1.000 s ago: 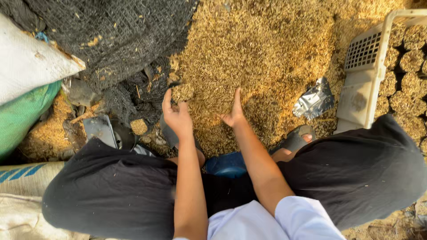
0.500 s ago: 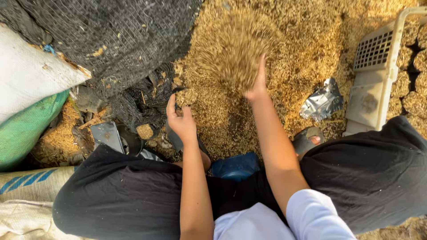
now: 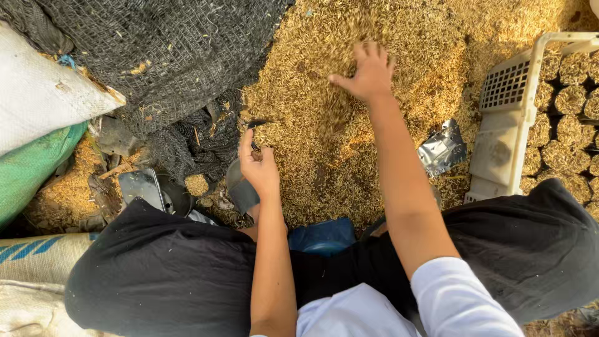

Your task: The person scoops loose sawdust into a small black mold, compresses it by hand, and places the formed pellet into a nearby crate. The process is repeated multiple times.

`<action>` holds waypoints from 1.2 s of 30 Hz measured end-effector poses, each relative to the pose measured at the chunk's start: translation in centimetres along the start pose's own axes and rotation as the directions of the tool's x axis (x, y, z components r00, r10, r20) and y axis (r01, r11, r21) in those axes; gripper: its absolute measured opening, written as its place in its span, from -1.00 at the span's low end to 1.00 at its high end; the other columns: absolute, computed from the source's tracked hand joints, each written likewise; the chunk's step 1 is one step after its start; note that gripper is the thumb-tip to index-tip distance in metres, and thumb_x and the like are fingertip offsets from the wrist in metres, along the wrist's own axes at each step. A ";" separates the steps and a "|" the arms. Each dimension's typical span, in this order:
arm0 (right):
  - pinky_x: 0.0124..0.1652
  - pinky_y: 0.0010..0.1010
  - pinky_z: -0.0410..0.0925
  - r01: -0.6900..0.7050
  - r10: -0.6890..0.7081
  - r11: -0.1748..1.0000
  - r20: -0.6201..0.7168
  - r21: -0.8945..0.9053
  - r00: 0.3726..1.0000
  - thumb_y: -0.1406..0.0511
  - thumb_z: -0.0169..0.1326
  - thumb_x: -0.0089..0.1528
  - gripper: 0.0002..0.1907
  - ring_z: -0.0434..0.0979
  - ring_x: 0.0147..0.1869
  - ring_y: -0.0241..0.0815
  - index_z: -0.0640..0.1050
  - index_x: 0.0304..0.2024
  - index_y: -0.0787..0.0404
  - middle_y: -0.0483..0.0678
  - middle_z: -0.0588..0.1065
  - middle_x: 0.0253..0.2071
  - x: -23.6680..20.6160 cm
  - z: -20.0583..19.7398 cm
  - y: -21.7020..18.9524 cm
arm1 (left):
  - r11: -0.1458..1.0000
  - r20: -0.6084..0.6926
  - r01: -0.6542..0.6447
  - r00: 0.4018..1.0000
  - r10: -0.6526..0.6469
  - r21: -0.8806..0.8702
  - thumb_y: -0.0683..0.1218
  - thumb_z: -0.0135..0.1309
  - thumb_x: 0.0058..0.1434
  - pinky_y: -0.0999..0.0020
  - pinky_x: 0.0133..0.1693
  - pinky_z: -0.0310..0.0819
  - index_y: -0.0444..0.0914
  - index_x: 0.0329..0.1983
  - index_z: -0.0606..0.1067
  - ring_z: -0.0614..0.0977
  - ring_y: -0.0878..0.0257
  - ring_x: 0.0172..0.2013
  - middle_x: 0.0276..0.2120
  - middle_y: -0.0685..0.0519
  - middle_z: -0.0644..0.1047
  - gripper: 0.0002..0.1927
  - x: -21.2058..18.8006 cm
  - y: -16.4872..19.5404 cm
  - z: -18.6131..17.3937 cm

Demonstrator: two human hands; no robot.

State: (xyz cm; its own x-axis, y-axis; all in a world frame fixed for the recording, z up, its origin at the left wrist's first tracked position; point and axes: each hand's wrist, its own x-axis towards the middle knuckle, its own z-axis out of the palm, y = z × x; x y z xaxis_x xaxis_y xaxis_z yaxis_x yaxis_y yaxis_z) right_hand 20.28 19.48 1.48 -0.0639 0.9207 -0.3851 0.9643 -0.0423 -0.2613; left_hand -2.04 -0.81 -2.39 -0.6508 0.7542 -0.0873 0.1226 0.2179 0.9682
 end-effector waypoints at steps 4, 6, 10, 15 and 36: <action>0.40 0.25 -0.07 0.060 -0.032 0.992 0.232 -0.113 0.972 -0.26 0.20 0.10 0.05 -0.12 0.59 0.20 0.13 0.49 -0.04 0.03 0.04 0.52 -4.1 2.9 -3.0 | 0.999 0.002 -0.007 1.000 0.007 0.043 -0.34 0.05 0.28 0.43 -0.28 0.41 -0.29 0.39 0.41 0.42 0.41 -0.28 0.29 -0.05 0.46 -0.43 0.4 0.0 -0.1; 0.39 0.22 -0.03 0.063 -0.022 0.988 0.271 -0.142 0.962 -0.19 0.27 0.04 0.07 -0.08 0.58 0.17 0.14 0.47 -0.05 -0.05 0.04 0.52 -6.4 4.5 -3.4 | 0.983 0.006 -0.167 0.986 0.167 0.075 -0.36 0.08 0.36 0.43 0.02 0.59 -0.30 0.44 0.43 0.60 0.37 0.06 0.35 -0.07 0.44 -0.45 0.6 0.3 0.2; 0.35 0.25 0.11 0.170 -0.103 0.966 0.313 -0.195 0.944 -0.13 0.30 0.08 -0.07 0.05 0.54 0.17 0.27 0.41 -0.07 0.01 0.16 0.47 -10.9 8.2 -2.6 | 0.994 0.168 -0.111 0.980 0.106 0.017 -0.34 0.06 0.30 0.37 -0.07 0.57 -0.26 0.40 0.41 0.61 0.24 -0.03 0.36 -0.08 0.43 -0.43 0.1 1.4 1.5; 0.28 -0.03 0.40 0.333 -0.332 0.942 0.037 -0.031 0.943 0.22 0.27 0.14 -0.52 0.39 0.36 0.12 0.57 0.13 0.02 0.02 0.39 0.37 -14.3 10.4 -0.6 | 0.963 0.455 -0.069 0.889 -0.060 0.261 -0.29 0.08 0.19 0.36 -0.26 0.61 -0.17 0.34 0.44 0.68 0.22 -0.20 0.32 -0.07 0.46 -0.40 -1.8 3.1 3.5; 0.56 0.12 -0.10 0.057 0.149 0.829 -0.317 0.557 0.937 -0.03 0.11 0.42 -0.07 -0.19 0.70 0.24 -0.04 0.54 0.33 0.29 -0.14 0.62 -12.7 9.5 -7.0 | 0.974 0.162 -0.086 0.985 0.052 0.211 -0.31 0.07 0.26 0.43 -0.28 0.50 -0.22 0.40 0.40 0.50 0.31 -0.36 0.34 -0.04 0.48 -0.40 0.2 2.4 -1.2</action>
State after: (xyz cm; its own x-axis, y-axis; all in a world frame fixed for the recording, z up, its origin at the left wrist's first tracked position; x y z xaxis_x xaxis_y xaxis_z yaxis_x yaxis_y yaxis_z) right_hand 11.93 4.42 -0.28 0.1655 0.9790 -0.1190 0.6524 -0.1992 -0.7313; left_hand -2.75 -0.92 0.15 -0.5138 0.8548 -0.0732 0.3335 0.2777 0.9009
